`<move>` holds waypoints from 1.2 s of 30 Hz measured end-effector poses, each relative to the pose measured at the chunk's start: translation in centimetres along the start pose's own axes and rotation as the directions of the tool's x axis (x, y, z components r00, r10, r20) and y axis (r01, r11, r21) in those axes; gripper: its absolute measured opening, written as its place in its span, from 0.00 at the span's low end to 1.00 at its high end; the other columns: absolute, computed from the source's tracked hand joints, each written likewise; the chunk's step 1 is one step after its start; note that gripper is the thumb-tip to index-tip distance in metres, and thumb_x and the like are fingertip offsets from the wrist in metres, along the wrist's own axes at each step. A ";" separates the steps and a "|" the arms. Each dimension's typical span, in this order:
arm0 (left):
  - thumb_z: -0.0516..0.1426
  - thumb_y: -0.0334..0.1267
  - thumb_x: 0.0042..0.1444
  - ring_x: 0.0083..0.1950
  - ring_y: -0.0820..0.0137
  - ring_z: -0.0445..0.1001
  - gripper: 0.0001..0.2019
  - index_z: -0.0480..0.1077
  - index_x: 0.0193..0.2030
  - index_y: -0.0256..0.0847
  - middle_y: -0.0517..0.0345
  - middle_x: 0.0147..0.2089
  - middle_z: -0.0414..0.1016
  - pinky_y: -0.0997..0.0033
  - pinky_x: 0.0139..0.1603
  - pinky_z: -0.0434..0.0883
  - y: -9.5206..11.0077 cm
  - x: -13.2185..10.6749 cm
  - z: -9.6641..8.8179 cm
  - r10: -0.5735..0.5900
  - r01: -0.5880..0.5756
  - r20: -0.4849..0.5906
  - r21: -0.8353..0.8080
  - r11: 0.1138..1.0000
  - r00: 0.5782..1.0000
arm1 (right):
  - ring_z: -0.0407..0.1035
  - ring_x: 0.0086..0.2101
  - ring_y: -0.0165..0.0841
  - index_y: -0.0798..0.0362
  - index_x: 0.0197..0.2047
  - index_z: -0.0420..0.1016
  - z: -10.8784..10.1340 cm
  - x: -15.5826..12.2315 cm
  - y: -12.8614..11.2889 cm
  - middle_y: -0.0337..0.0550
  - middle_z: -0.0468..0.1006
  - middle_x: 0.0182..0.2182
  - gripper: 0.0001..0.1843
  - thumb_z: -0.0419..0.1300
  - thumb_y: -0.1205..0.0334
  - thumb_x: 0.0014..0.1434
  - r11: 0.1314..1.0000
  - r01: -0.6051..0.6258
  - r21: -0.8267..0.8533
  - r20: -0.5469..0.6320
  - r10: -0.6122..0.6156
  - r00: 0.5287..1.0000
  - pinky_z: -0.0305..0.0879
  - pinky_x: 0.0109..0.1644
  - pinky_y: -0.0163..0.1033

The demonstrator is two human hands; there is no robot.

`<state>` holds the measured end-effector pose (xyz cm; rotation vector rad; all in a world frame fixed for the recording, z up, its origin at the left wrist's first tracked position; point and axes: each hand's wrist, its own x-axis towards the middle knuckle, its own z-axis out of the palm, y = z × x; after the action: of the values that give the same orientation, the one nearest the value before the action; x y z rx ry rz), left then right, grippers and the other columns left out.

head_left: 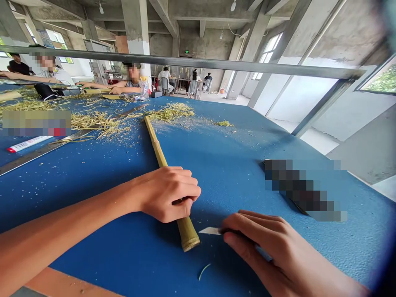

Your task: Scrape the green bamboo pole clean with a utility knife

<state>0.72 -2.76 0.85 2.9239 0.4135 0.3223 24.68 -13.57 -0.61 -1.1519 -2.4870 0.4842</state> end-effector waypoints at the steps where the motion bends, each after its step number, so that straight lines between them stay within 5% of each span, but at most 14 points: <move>1: 0.52 0.31 0.57 0.31 0.68 0.60 0.07 0.61 0.28 0.41 0.60 0.28 0.66 0.64 0.39 0.59 -0.1 0.0 0.0 -0.005 0.005 -0.001 -0.003 1.000 1.000 | 0.63 0.28 0.29 0.47 0.38 0.64 -0.1 0.3 -0.2 0.33 0.71 0.30 0.13 0.45 0.58 0.76 1.000 0.000 0.019 0.035 -0.001 0.999 0.58 0.33 0.36; 11: 0.51 0.32 0.55 0.33 0.68 0.61 0.03 0.61 0.31 0.40 0.61 0.29 0.66 0.63 0.41 0.56 -0.8 0.3 0.3 -0.049 0.049 -0.029 0.023 0.999 0.998 | 0.53 0.24 0.31 0.47 0.31 0.52 0.2 3.7 -0.3 0.33 0.64 0.25 0.17 0.42 0.60 0.74 0.997 0.070 -0.023 0.154 -0.066 0.986 0.47 0.30 0.41; 23: 0.49 0.31 0.59 0.32 0.69 0.59 0.08 0.59 0.28 0.40 0.60 0.29 0.64 0.64 0.39 0.55 -1.4 0.5 0.2 -0.095 0.094 0.007 0.034 0.995 0.995 | 0.60 0.31 0.33 0.48 0.35 0.58 -0.2 3.7 -0.7 0.37 0.70 0.31 0.12 0.45 0.68 0.72 0.982 0.156 -0.106 0.182 -0.135 0.974 0.52 0.34 0.40; 29: 0.43 0.42 0.71 0.35 0.69 0.61 0.17 0.62 0.31 0.40 0.59 0.32 0.67 0.64 0.46 0.58 0.5 0.1 -2.0 -0.093 0.086 -0.020 -0.232 0.969 0.995 | 0.58 0.27 0.32 0.48 0.34 0.60 0.2 3.4 0.1 0.36 0.67 0.28 0.16 0.41 0.63 0.75 0.987 0.076 -0.142 -0.038 -0.083 0.996 0.52 0.31 0.39; 36: 0.52 0.35 0.64 0.34 0.70 0.61 0.11 0.61 0.29 0.40 0.61 0.29 0.65 0.65 0.43 0.58 1.9 0.1 -2.7 -0.100 0.093 -0.025 -0.197 0.976 0.995 | 0.65 0.27 0.32 0.50 0.36 0.69 0.5 2.8 1.0 0.38 0.69 0.26 0.17 0.51 0.49 0.73 0.978 0.017 -0.206 -0.228 -0.064 0.971 0.56 0.31 0.36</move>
<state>0.67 -4.19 3.80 2.7002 0.4976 0.3780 23.42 -10.85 -1.06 -1.1552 -2.3876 0.0764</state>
